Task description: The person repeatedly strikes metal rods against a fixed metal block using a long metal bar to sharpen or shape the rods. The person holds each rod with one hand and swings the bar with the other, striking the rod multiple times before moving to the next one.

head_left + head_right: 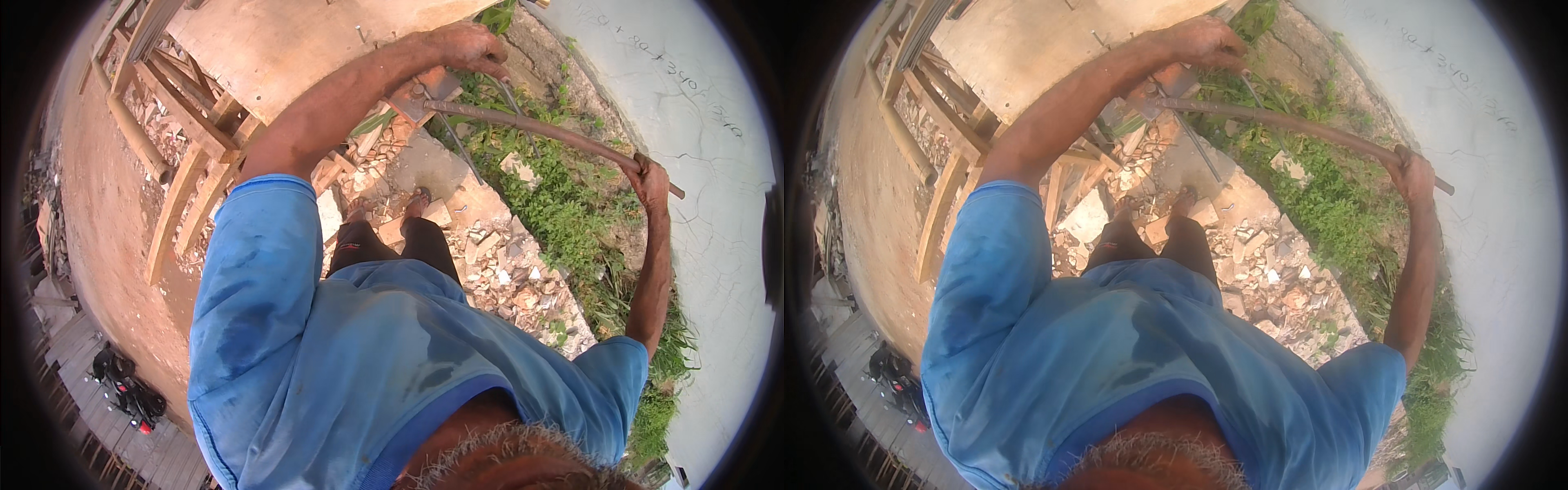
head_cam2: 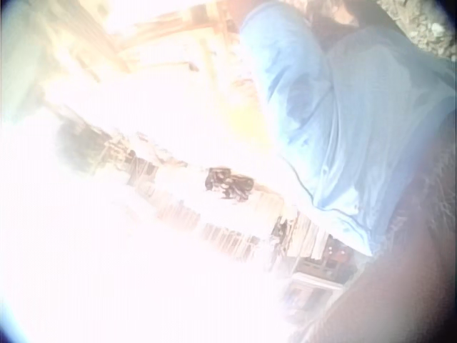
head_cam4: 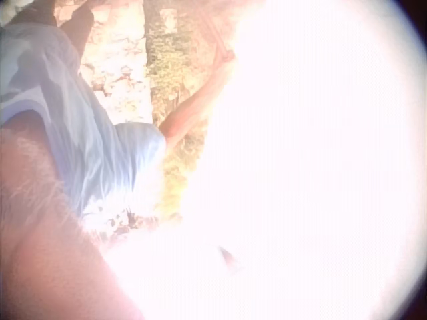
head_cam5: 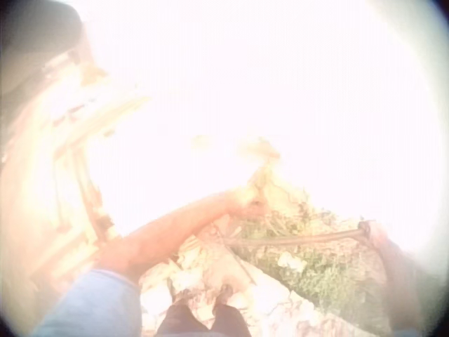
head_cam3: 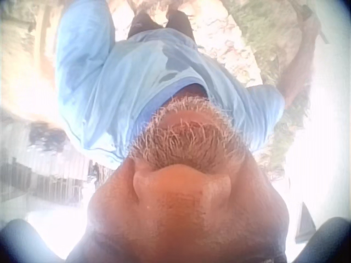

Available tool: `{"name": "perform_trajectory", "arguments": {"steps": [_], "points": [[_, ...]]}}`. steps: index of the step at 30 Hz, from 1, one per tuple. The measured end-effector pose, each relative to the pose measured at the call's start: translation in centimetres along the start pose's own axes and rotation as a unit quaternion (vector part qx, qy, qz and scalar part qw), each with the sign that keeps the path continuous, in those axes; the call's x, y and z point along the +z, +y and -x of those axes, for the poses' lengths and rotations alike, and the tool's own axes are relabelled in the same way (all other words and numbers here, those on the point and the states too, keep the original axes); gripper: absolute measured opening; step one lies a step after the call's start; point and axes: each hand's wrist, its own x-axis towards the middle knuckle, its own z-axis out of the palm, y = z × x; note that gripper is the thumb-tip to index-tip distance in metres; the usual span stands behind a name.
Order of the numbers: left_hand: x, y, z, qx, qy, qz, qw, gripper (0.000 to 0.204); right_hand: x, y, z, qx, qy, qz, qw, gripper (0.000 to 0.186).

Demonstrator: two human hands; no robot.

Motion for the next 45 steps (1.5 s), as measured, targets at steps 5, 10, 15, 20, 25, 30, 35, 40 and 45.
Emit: {"name": "perform_trajectory", "arguments": {"steps": [5, 10, 15, 20, 25, 30, 35, 40, 45], "points": [[2.7, -2.6, -1.0, 0.123, 0.064, 0.321, 0.937, 0.019, 3.9, 1.1, 3.1, 0.037, 0.079, 0.050, 0.995, 0.037], [4.1, -4.6, -1.9, 0.117, 0.108, 0.182, 0.970, 0.020, 4.4, -2.6, 10.4, 0.117, 0.110, 0.046, 0.986, 0.036], [4.3, -4.2, -1.6, 0.091, 0.128, 0.216, 0.964, 0.027, 6.2, -10.5, 20.5, 0.214, 0.126, 0.011, 0.969, 0.032], [3.8, -3.8, -1.9, 0.022, 0.055, 0.216, 0.975, 0.033, 6.2, -17.4, 26.4, 0.292, 0.051, -0.007, 0.955, 0.022], [4.6, -3.4, -2.1, -0.004, 0.143, 0.247, 0.958, 0.039, 6.0, -24.2, 29.5, 0.363, -0.014, -0.060, 0.930, 0.021], [4.6, -3.9, -2.9, 0.073, 0.151, 0.219, 0.961, 0.041, 5.1, -29.4, 31.4, 0.437, -0.019, -0.101, 0.894, 0.021], [3.8, -4.7, -4.8, 0.090, 0.045, 0.084, 0.991, 0.042, 3.8, -33.0, 32.0, 0.467, -0.015, -0.086, 0.880, 0.019], [5.1, -4.9, -5.0, 0.114, 0.148, 0.163, 0.969, 0.043, 4.1, -34.3, 32.7, 0.474, -0.009, -0.047, 0.879, 0.021], [4.2, -4.0, -4.3, 0.132, 0.111, 0.236, 0.956, 0.044, 5.1, -29.9, 31.8, 0.418, 0.053, -0.003, 0.907, 0.021]]}}
